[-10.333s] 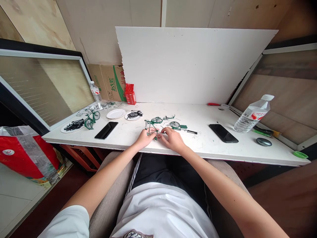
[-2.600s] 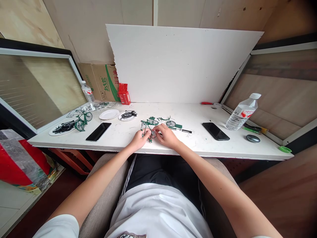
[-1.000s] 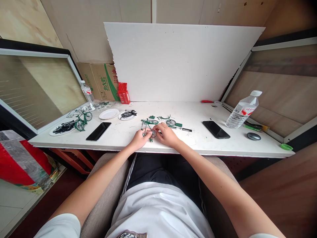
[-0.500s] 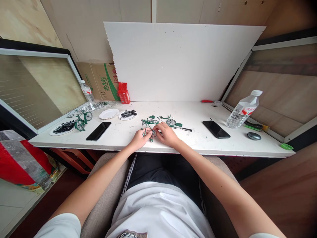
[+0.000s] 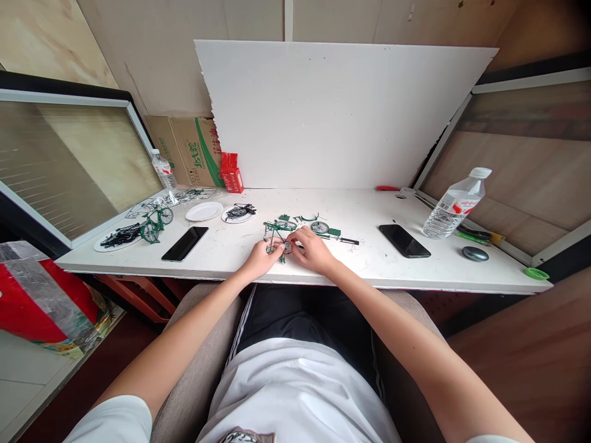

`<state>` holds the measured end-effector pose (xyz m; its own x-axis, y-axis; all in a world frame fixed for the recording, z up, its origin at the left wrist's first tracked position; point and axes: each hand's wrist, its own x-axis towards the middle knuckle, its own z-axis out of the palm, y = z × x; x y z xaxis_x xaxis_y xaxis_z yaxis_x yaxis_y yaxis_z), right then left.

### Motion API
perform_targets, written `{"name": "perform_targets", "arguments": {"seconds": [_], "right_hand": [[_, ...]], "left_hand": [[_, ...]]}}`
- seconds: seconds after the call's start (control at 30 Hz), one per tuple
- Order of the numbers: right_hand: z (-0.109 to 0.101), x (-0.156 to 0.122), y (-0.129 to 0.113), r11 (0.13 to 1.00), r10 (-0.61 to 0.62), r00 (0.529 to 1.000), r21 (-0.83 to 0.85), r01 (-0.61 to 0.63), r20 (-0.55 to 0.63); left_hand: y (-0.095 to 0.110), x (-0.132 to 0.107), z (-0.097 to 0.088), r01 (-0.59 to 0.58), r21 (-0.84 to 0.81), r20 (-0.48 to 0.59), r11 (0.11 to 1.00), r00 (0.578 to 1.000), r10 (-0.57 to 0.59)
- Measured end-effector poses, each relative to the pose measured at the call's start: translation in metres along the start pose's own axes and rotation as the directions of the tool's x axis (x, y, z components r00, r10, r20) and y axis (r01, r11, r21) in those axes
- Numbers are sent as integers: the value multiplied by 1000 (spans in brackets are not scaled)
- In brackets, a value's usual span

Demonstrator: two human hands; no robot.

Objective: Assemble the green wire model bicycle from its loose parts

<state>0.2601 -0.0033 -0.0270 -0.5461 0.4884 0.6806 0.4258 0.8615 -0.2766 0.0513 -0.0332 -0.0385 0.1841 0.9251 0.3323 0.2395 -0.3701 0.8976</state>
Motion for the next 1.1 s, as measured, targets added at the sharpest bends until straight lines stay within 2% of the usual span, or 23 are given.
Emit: {"name": "perform_targets", "arguments": {"seconds": [0.13,0.33,0.53,0.83,1.1], "right_hand": [[0,0,0,1000,-16,1000,-26,16,-23],[0,0,1,999,-15,998,-52,12,-58],[0,-1,1,998,-47,998,-38,45,-39],[1,-2,2,999,-43,998,-34,41,-49],[2,-2,4,999,-22,999,-38,21,-23]], "left_hand": [[-3,0,-1,-7,9,-4,1000,1000,7],[-3,1,-2,-26,8,46,1000,999,26],[-4,2,-3,-25,40,32,999,999,23],[-4,3,-2,35,-53,38,998,999,-33],[2,2,-2,35,-57,44,998,998,-33]]}}
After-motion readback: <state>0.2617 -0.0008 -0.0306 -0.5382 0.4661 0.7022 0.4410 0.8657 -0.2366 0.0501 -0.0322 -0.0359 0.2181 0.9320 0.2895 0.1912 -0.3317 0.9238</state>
